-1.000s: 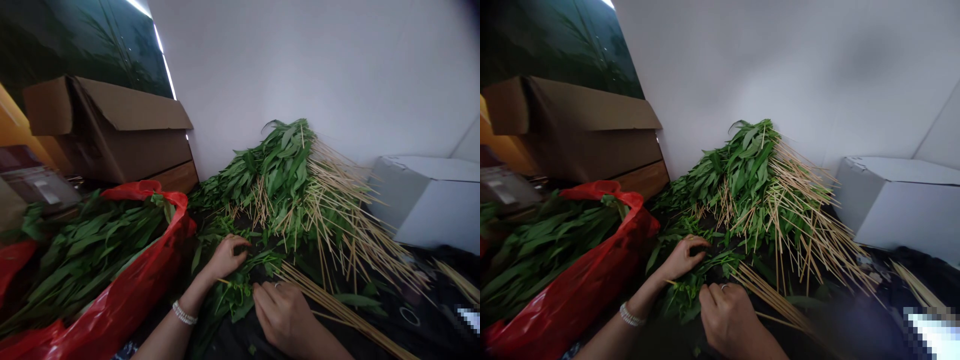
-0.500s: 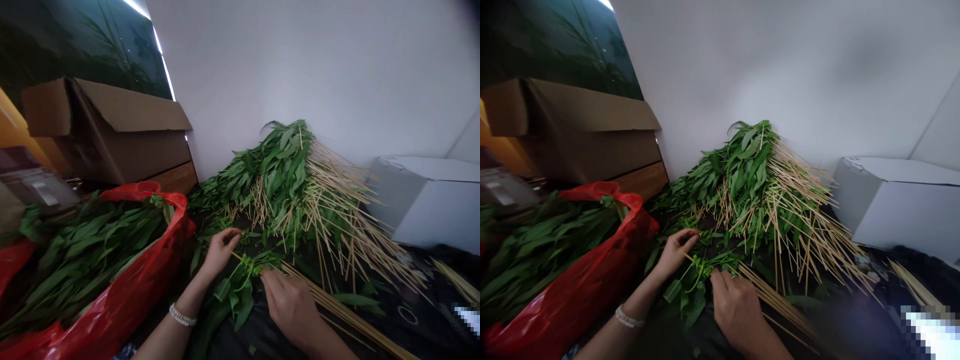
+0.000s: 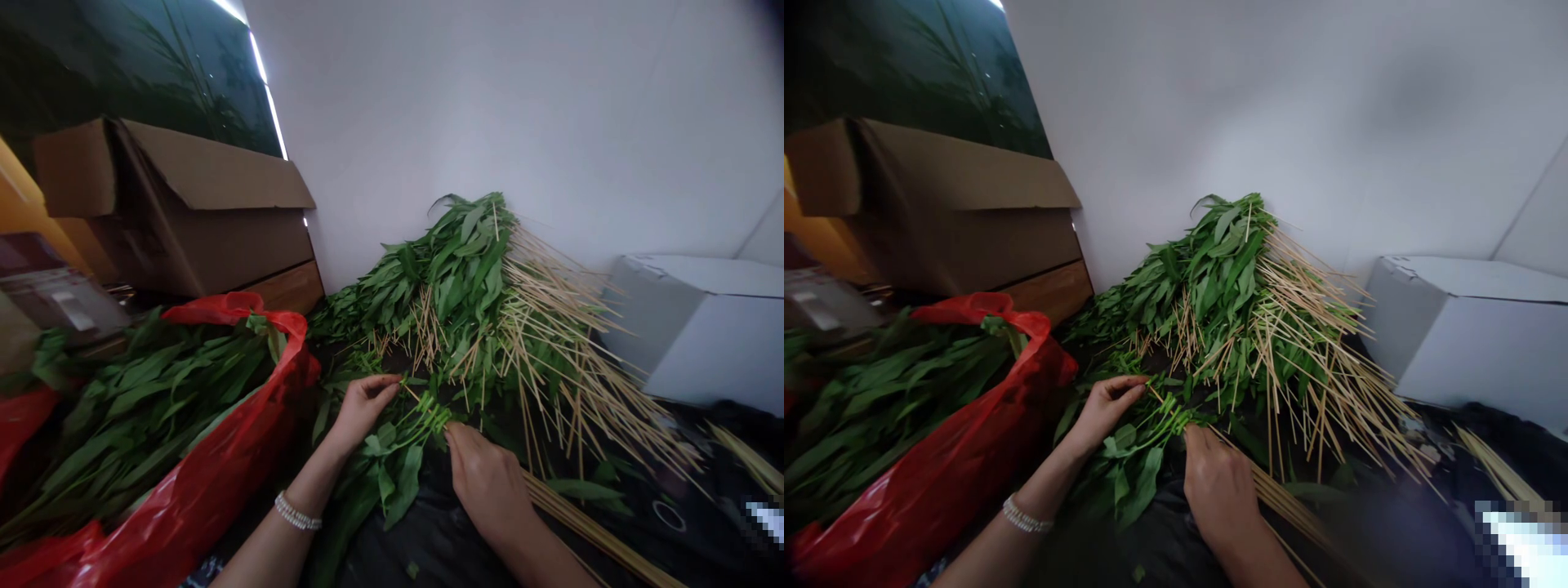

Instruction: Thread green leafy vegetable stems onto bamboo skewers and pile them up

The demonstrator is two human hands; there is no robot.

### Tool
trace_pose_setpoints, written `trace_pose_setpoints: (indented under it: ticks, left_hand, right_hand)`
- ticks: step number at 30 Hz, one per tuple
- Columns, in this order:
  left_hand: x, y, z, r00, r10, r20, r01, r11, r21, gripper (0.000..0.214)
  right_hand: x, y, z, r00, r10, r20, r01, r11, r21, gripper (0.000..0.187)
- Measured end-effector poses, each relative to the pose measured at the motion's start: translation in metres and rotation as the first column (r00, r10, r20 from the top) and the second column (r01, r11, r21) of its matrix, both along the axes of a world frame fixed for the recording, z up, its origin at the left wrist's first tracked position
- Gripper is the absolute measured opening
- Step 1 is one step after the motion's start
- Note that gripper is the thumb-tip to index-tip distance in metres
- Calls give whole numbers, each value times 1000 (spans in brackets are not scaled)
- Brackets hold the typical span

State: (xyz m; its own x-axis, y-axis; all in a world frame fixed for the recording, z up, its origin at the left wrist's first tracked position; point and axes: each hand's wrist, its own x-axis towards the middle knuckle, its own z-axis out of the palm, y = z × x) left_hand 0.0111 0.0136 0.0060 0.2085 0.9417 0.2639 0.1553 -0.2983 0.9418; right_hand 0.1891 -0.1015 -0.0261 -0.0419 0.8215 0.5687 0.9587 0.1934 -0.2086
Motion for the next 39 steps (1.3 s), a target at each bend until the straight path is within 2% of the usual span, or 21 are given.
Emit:
trace_pose_setpoints:
  ticks: [20,26,39]
  left_hand:
    - [5,-4,-6,994,-2,-106,13,995,99,19]
    - [3,1,-7,999,22,-44,-18,995,93,20]
    - [3,0,-7,997,17,-76,-10,995,95,19]
  right_hand:
    - [-3,-1,2,997,-64,37,67,992,-102,21]
    - [-2,-1,1,998,-61,19,62,992,-106,20]
    - [-2,-1,2,998,-61,8,62,989,-135,19]
